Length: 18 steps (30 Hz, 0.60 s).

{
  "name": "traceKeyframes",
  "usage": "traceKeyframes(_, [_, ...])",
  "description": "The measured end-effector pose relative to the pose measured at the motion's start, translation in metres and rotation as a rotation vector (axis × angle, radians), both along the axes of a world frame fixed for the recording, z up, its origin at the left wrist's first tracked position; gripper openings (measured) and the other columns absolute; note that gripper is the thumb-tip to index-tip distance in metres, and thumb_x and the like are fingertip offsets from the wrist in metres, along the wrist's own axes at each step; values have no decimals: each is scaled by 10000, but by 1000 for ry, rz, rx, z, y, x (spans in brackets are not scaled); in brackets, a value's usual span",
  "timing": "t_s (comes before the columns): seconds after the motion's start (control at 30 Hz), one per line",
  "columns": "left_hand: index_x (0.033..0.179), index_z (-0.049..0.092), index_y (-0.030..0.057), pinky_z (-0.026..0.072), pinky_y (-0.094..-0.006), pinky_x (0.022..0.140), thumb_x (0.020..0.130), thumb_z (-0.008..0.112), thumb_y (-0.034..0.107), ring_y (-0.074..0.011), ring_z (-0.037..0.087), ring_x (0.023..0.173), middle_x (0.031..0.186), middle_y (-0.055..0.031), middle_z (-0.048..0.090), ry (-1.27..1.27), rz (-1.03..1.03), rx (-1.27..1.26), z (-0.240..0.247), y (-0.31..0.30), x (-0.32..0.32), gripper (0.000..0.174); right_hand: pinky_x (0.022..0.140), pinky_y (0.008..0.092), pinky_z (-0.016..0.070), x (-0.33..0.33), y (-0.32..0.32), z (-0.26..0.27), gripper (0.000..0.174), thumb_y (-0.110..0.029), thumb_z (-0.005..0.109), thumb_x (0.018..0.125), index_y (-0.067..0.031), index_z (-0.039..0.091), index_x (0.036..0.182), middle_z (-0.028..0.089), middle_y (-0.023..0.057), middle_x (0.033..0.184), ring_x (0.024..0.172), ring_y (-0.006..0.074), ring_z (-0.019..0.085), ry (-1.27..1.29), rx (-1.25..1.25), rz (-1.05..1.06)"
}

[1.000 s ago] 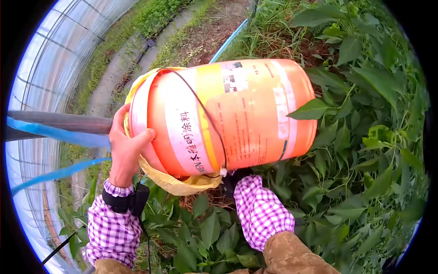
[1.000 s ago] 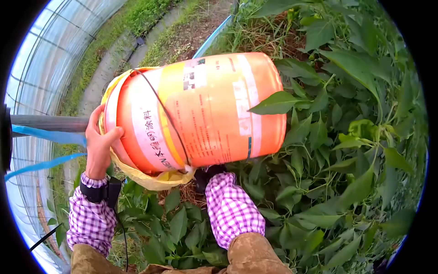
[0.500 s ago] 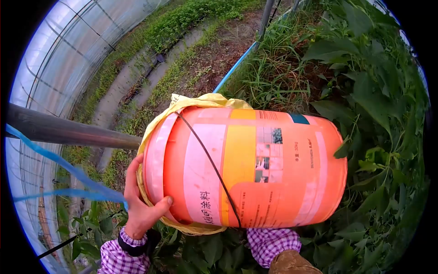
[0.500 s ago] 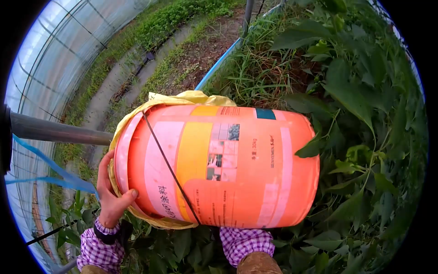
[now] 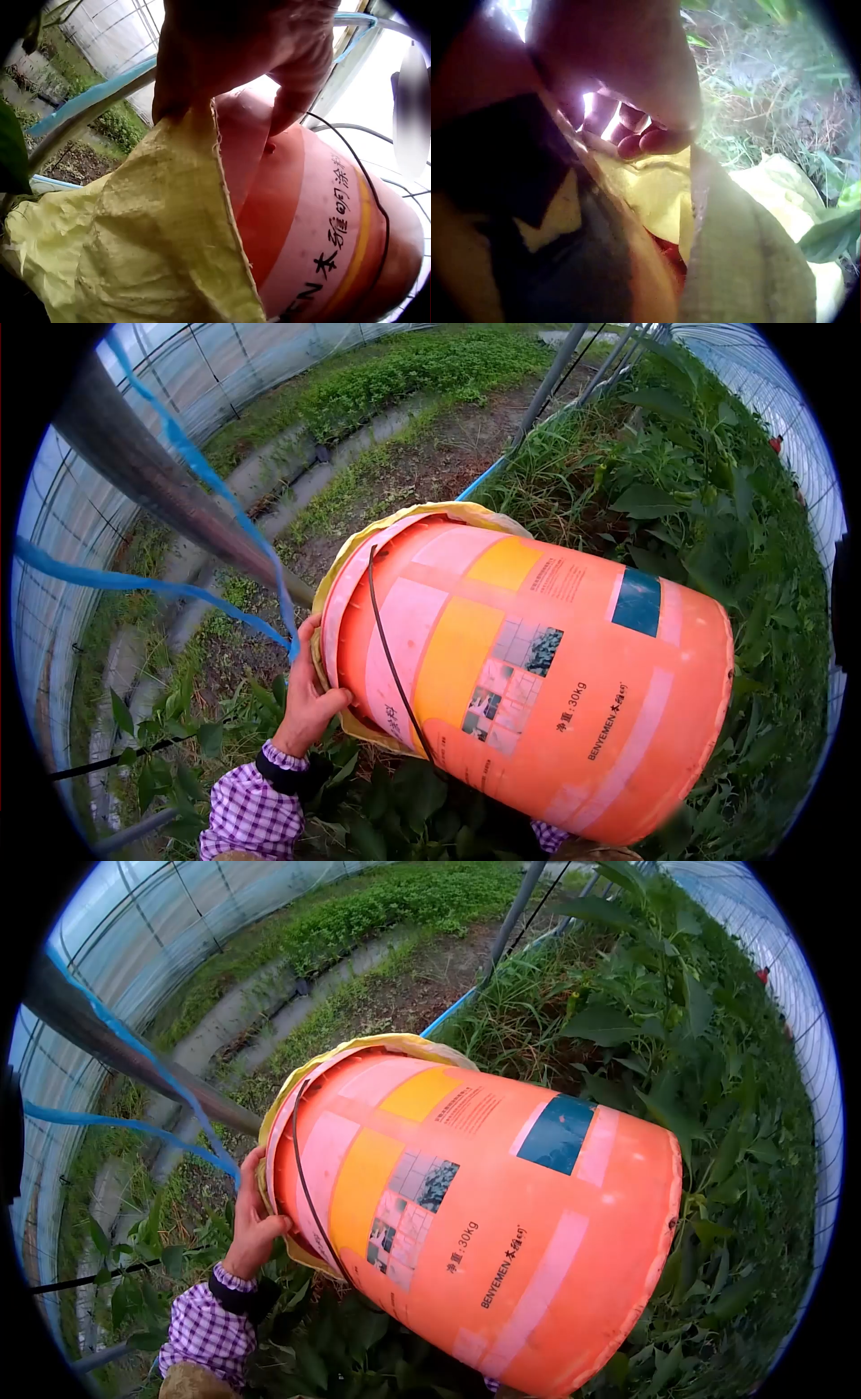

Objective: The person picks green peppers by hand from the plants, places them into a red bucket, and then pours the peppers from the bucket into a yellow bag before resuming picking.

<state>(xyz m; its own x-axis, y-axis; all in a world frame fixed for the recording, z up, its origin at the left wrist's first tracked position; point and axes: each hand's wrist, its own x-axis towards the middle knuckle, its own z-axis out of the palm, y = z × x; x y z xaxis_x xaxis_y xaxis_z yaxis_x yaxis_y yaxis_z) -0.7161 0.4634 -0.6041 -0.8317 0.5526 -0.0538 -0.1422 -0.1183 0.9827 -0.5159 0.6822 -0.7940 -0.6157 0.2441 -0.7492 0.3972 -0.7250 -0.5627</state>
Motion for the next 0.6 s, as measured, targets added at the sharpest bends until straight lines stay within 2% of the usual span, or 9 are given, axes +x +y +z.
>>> traceKeyframes(0.03, [1408, 202, 40, 353, -324, 1043, 558, 584, 36, -191, 431, 1232, 1323, -85, 427, -8, -9, -31, -1, 1, -6, 931, 697, 310, 522, -2, 6, 23, 203, -180, 579, 888, -17, 587, 1008, 648, 79, 916, 770, 166, 614, 29, 42, 42])
traceKeyframes(0.1, [1400, 233, 23, 464, -299, 905, 550, 532, -2, -174, 501, 1143, 1288, -74, 454, 12, -14, 20, -9, 11, -19, 900, 696, 308, 522, -8, 17, 69, 203, -180, 579, 889, -17, 587, 1009, 648, 78, 916, 770, 164, 614, 94, 134, 112])
traceKeyframes(0.17, [1381, 286, 8, 509, -258, 680, 556, 501, -32, -151, 592, 942, 1193, -76, 532, -29, -63, 0, 1, 23, -33, 853, 695, 306, 521, -14, 28, 108, 203, -181, 580, 889, -17, 587, 1009, 648, 77, 916, 770, 162, 613, 168, 218, 159])
traceKeyframes(0.23, [1312, 391, -26, 461, -232, 515, 552, 471, -63, -130, 606, 746, 1050, -75, 602, -2, -48, 42, 0, 40, -54, 764, 694, 304, 521, -26, 40, 143, 204, -182, 580, 889, -18, 587, 1010, 648, 75, 916, 770, 160, 613, 240, 299, 193])
traceKeyframes(0.37, [1153, 518, -60, 464, -231, 609, 572, 457, -67, -132, 600, 726, 960, -86, 626, 9, -170, 15, 10, 62, -98, 584, 693, 299, 520, -51, 60, 194, 205, -183, 581, 890, -19, 586, 1011, 648, 73, 916, 769, 155, 613, 349, 387, 217])
traceKeyframes(0.43, [1140, 523, -65, 427, -227, 612, 595, 458, -62, -129, 563, 688, 876, -59, 617, 4, -164, 33, 14, 72, -103, 549, 692, 297, 519, -60, 65, 209, 205, -184, 581, 890, -19, 586, 1012, 648, 71, 916, 769, 153, 613, 382, 410, 226])
traceKeyframes(0.47, [1044, 558, -61, 380, -229, 574, 606, 463, -59, -122, 508, 645, 789, -30, 578, -60, -91, 82, 14, 79, -99, 449, 691, 296, 519, -63, 68, 213, 205, -185, 581, 890, -19, 586, 1012, 648, 71, 917, 769, 152, 613, 389, 422, 230])
traceKeyframes(0.5, [1044, 558, -61, 380, -229, 574, 606, 463, -59, -122, 508, 645, 789, -30, 578, -52, -88, 88, 18, 80, -101, 449, 691, 295, 519, -64, 69, 218, 205, -185, 581, 891, -20, 586, 1012, 648, 70, 917, 769, 151, 613, 397, 428, 230])
traceKeyframes(0.6, [802, 587, -23, 367, -246, 543, 603, 470, -53, -128, 482, 580, 707, -47, 560, -30, -85, -26, 18, 80, -104, 232, 690, 292, 518, -70, 75, 224, 206, -186, 582, 891, -20, 586, 1013, 647, 68, 917, 769, 148, 612, 416, 446, 224])
